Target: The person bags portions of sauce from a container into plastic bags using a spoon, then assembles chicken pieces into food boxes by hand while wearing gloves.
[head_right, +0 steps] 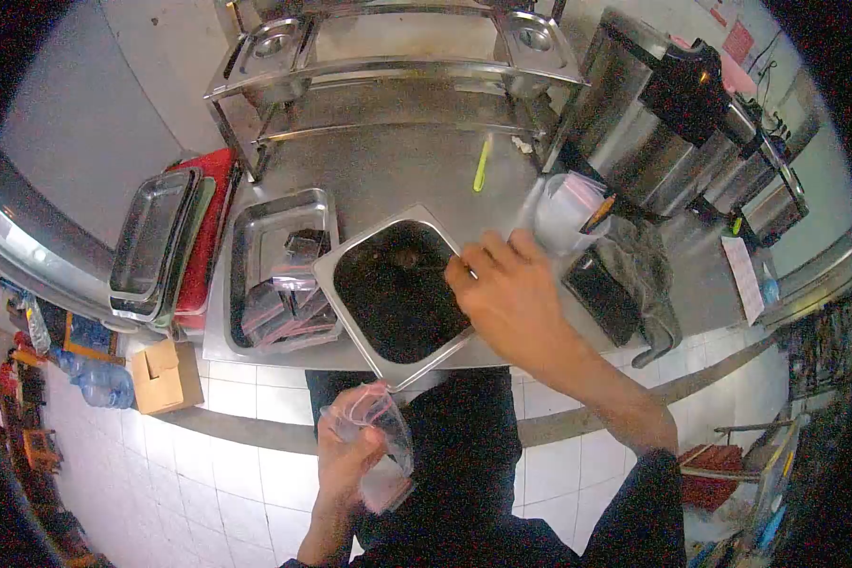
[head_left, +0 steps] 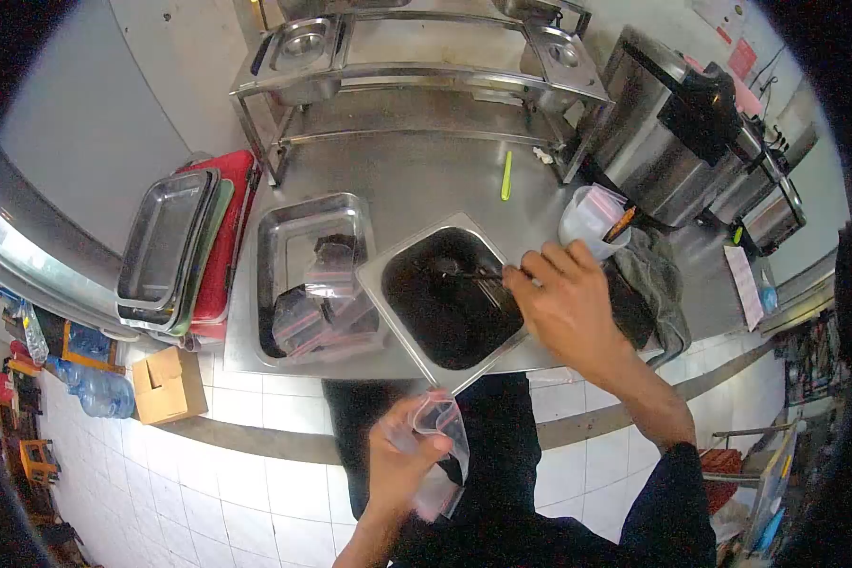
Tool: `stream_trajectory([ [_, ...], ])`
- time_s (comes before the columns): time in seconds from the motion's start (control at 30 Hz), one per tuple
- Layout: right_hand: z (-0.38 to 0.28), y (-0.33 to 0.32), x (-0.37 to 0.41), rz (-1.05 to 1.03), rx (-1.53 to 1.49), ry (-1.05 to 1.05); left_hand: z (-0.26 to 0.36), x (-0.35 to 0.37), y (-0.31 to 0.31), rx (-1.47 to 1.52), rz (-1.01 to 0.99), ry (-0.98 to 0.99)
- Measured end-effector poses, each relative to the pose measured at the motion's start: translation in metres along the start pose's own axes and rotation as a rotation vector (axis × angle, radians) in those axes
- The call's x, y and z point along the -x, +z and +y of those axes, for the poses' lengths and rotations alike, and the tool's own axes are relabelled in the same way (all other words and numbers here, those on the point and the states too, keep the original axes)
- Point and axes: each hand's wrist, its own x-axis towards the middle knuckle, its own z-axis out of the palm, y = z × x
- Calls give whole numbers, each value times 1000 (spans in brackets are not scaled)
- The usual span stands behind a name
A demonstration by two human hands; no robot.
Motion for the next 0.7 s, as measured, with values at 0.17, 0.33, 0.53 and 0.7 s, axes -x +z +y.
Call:
stream_trajectory([
  [0.17,-37,10,19,-36,-179,64,4,1,-7,-20,0,-36],
  [0.33,-28,12,24,-61,-733,543,10,1,-11,-50,-6,-41],
  [0.53,4,12,47,18,-1104,722,20,-1,-23,-130,-32,35],
  [0.7,22,-4,52,32,-1151,763,43,-11,-34,-351,89,213],
])
